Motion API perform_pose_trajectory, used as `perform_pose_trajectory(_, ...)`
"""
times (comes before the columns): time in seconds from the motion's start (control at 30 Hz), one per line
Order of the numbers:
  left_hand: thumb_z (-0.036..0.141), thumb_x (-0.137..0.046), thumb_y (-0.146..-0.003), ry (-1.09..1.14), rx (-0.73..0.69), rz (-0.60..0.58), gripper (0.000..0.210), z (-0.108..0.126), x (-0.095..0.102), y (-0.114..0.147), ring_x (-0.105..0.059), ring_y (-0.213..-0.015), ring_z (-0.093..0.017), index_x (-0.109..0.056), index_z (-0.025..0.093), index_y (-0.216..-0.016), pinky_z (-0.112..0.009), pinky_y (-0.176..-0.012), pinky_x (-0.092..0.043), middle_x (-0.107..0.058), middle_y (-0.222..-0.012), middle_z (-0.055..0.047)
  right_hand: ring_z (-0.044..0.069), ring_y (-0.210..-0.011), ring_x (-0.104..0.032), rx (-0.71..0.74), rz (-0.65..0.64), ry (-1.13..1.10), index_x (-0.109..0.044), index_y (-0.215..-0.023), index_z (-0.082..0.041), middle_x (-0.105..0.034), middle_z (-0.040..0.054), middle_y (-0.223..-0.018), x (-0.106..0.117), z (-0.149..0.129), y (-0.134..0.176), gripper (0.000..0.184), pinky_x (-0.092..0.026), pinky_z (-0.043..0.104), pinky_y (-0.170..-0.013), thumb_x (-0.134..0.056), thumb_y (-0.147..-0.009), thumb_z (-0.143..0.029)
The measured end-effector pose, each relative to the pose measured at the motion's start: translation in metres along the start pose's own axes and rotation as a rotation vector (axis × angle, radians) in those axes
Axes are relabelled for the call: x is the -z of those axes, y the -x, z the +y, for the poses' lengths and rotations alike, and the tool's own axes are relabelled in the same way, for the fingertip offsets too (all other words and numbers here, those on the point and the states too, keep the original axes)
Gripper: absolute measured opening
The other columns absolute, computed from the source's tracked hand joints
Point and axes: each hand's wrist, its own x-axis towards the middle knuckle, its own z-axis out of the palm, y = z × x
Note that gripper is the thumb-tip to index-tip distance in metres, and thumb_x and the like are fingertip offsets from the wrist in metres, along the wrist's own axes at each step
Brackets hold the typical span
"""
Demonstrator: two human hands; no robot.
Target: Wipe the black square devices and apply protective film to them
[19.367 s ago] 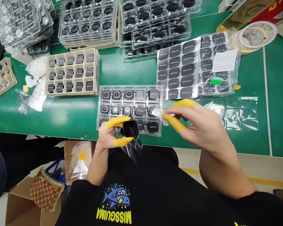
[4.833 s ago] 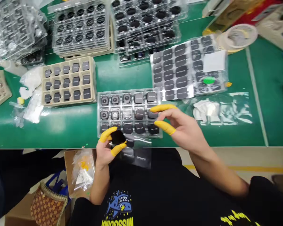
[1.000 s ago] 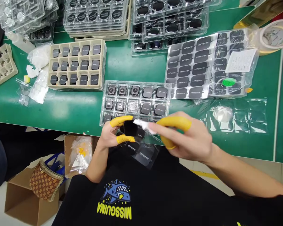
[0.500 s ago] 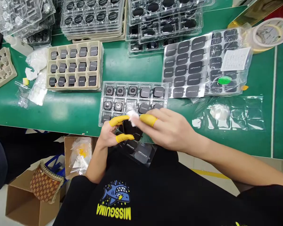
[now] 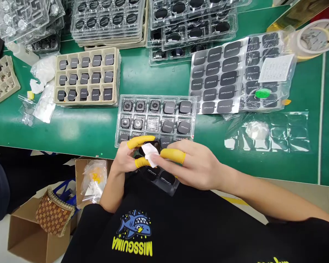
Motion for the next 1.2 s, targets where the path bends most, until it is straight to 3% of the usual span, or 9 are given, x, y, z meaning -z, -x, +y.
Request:
perform_pose_trajectory(0.1, 0.058, -0.099, -0.077, 0.007, 0.027, -0.008, 0.073, -0.001, 0.000, 0.001, -0.087, -0.085, -0.021, -0.080, 0.022, -0.138, -0.027, -0.078, -0.072, -0.091, -0.106, -0.007, 0.022, -0.088, -0.070, 0.037, -0.037, 0.169, -0.074, -0.135, -0.019, -0.078, 0.0062, -0.093, -0.003, 0.016, -0.003, 0.031, -0.048, 0.036, -0.066, -0.060, -0.108, -0.012)
perform_pose_trajectory(0.2, 0.065, -0.097, -0.075, 0.017, 0.094, 0.018, 0.078, 0.001, -0.001, 0.002, -0.086, -0.081, -0.022, -0.081, 0.019, -0.135, -0.030, -0.074, -0.073, -0.090, -0.101, -0.009, 0.021, -0.080, -0.066, -0.044, -0.041, 0.286, -0.077, -0.124, -0.018, -0.077, 0.0068, -0.090, -0.003, 0.035, 0.000, 0.030, -0.047, 0.035, -0.063, -0.058, -0.104, -0.006)
perform_pose_trajectory(0.37, 0.065, -0.099, -0.072, 0.025, 0.123, 0.018, 0.077, 0.004, 0.000, 0.003, -0.085, -0.076, -0.021, -0.081, 0.020, -0.133, -0.029, -0.070, -0.073, -0.090, -0.096, -0.008, 0.016, -0.078, -0.067, -0.334, 0.173, 0.166, -0.077, -0.124, -0.028, -0.075, 0.0035, -0.097, 0.006, 0.032, 0.005, 0.034, -0.053, 0.030, -0.066, -0.069, -0.101, -0.004)
perform_pose_trajectory(0.47, 0.066, -0.098, -0.073, 0.025, 0.093, 0.019, 0.078, 0.003, -0.001, 0.002, -0.087, -0.084, -0.021, -0.081, 0.022, -0.135, -0.029, -0.076, -0.074, -0.090, -0.105, -0.009, 0.015, -0.076, -0.066, -0.350, 0.221, 0.067, -0.077, -0.125, -0.029, -0.073, 0.0021, -0.096, 0.012, 0.016, 0.002, 0.040, -0.054, 0.030, -0.068, -0.071, -0.098, 0.000)
perform_pose_trajectory(0.73, 0.063, -0.101, -0.069, 0.046, 0.059, 0.004, 0.080, -0.002, -0.003, 0.000, -0.087, -0.084, -0.021, -0.081, 0.022, -0.135, -0.026, -0.077, -0.073, -0.091, -0.102, -0.008, 0.019, -0.083, -0.068, -0.269, 0.076, -0.081, -0.075, -0.138, -0.029, -0.075, 0.0056, -0.101, 0.003, 0.013, -0.005, 0.045, -0.053, 0.033, -0.068, -0.061, -0.103, -0.004)
perform_pose_trajectory(0.87, 0.066, -0.098, -0.074, 0.053, 0.071, -0.008, 0.078, -0.008, -0.002, 0.004, -0.089, -0.096, -0.024, -0.080, 0.022, -0.136, -0.029, -0.084, -0.074, -0.091, -0.112, -0.011, 0.019, -0.087, -0.067, -0.211, 0.020, -0.176, -0.069, -0.151, -0.028, -0.075, 0.0069, -0.103, -0.007, 0.018, -0.004, 0.051, -0.053, 0.030, -0.070, -0.061, -0.105, -0.007)
perform_pose_trajectory(1.0, 0.065, -0.098, -0.075, 0.036, 0.055, 0.013, 0.076, -0.009, -0.001, 0.006, -0.089, -0.101, -0.028, -0.081, 0.020, -0.134, -0.033, -0.087, -0.073, -0.090, -0.115, -0.014, 0.018, -0.089, -0.066, -0.214, -0.037, -0.234, -0.070, -0.151, -0.033, -0.075, 0.0064, -0.108, -0.011, 0.023, -0.003, 0.055, -0.051, 0.028, -0.070, -0.059, -0.105, -0.005)
perform_pose_trajectory(1.2, 0.060, -0.095, -0.082, -0.020, 0.001, 0.047, 0.067, 0.000, -0.003, -0.004, -0.077, -0.064, -0.015, -0.081, 0.020, -0.134, -0.022, -0.059, -0.062, -0.086, -0.085, -0.003, 0.017, -0.092, -0.062, -0.147, -0.140, -0.446, -0.079, -0.135, -0.030, -0.070, 0.0052, -0.105, -0.010, 0.037, -0.010, 0.052, -0.052, 0.029, -0.077, -0.055, -0.101, 0.001)
